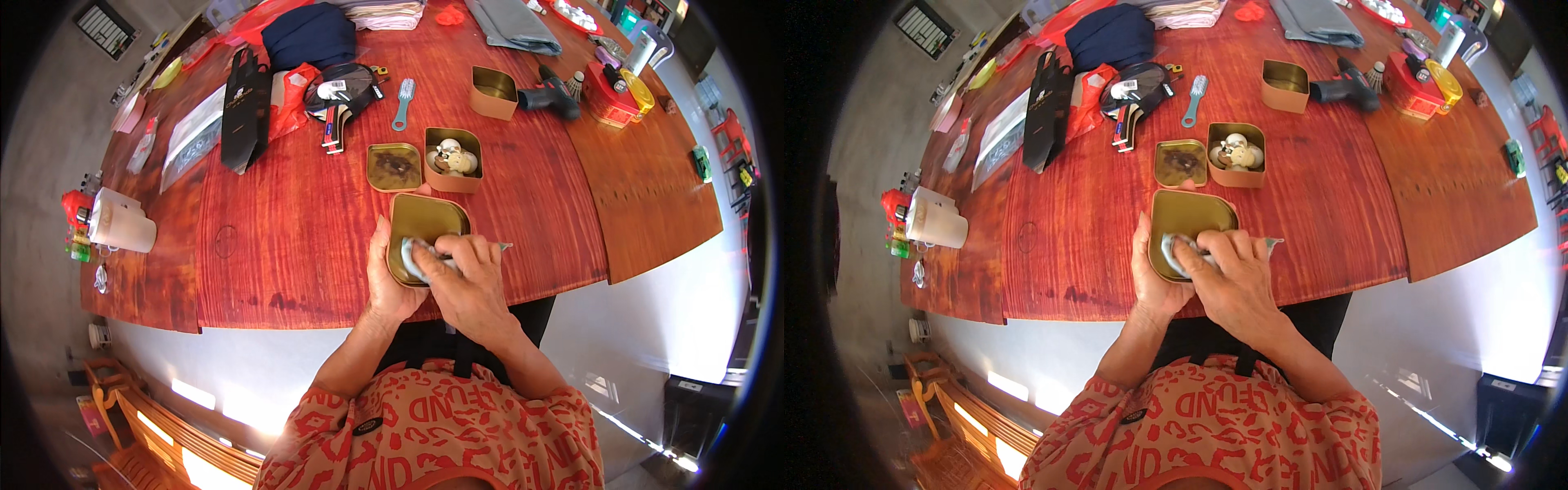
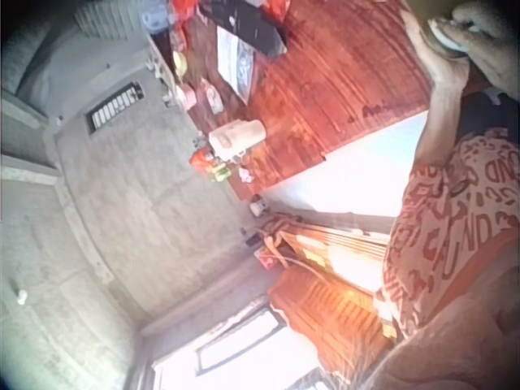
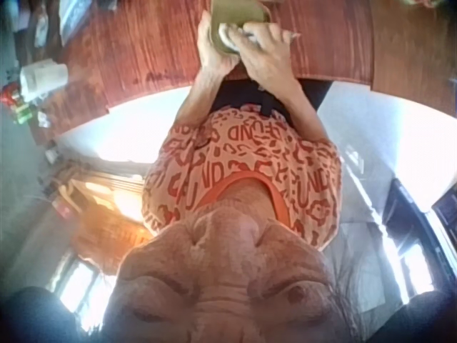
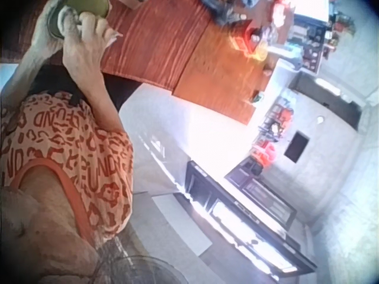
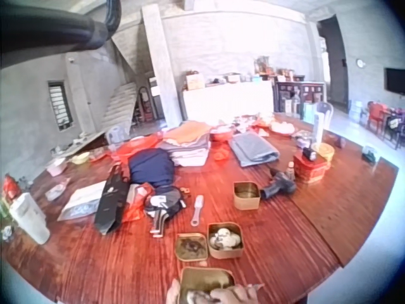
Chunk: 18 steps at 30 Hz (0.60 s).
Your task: The person wipes a black circular object with a white cloth, then cleans a blue plastic brush. They proceed to wipe the exterior and interior of a small gold-colored metal tin and its lid, followed by cleaning a small white figurine inside the tin. The person finishes by wiping the inside of the tin again.
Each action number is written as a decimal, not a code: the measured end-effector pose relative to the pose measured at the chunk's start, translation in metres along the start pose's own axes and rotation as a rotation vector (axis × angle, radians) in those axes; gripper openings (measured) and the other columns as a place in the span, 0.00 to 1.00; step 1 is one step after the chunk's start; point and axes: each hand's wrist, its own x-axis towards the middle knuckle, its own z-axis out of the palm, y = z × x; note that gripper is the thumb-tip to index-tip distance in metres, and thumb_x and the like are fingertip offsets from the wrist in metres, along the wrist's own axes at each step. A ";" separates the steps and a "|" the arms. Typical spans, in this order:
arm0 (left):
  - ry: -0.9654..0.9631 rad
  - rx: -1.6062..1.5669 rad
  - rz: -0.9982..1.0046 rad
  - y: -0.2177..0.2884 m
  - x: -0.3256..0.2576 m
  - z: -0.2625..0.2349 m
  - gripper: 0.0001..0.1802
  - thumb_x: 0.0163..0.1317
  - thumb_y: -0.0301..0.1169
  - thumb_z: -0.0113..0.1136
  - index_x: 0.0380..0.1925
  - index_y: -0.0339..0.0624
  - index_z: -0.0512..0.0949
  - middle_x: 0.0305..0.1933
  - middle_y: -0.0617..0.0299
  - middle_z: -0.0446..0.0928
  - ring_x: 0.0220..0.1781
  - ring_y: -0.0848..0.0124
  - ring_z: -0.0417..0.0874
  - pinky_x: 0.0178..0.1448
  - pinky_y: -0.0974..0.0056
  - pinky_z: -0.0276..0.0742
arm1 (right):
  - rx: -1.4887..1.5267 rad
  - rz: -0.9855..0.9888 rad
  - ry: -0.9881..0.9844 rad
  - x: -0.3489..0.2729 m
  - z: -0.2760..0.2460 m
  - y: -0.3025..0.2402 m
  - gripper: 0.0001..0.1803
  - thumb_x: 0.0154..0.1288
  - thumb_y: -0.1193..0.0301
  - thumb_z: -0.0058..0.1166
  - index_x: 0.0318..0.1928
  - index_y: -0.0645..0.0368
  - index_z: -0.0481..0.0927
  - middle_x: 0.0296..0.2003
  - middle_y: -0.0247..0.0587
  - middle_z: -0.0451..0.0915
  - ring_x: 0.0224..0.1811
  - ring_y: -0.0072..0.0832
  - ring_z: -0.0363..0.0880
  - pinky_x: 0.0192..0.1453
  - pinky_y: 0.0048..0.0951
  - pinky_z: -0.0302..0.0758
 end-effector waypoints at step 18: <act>-0.001 0.190 0.089 -0.007 0.002 0.000 0.35 0.68 0.56 0.38 0.66 0.44 0.58 0.58 0.56 0.71 0.58 0.61 0.74 0.62 0.56 0.70 | -0.336 0.141 -0.131 0.000 -0.011 0.000 0.08 0.44 0.72 0.58 0.27 0.62 0.78 0.23 0.38 0.70 0.27 0.33 0.71 0.30 0.36 0.63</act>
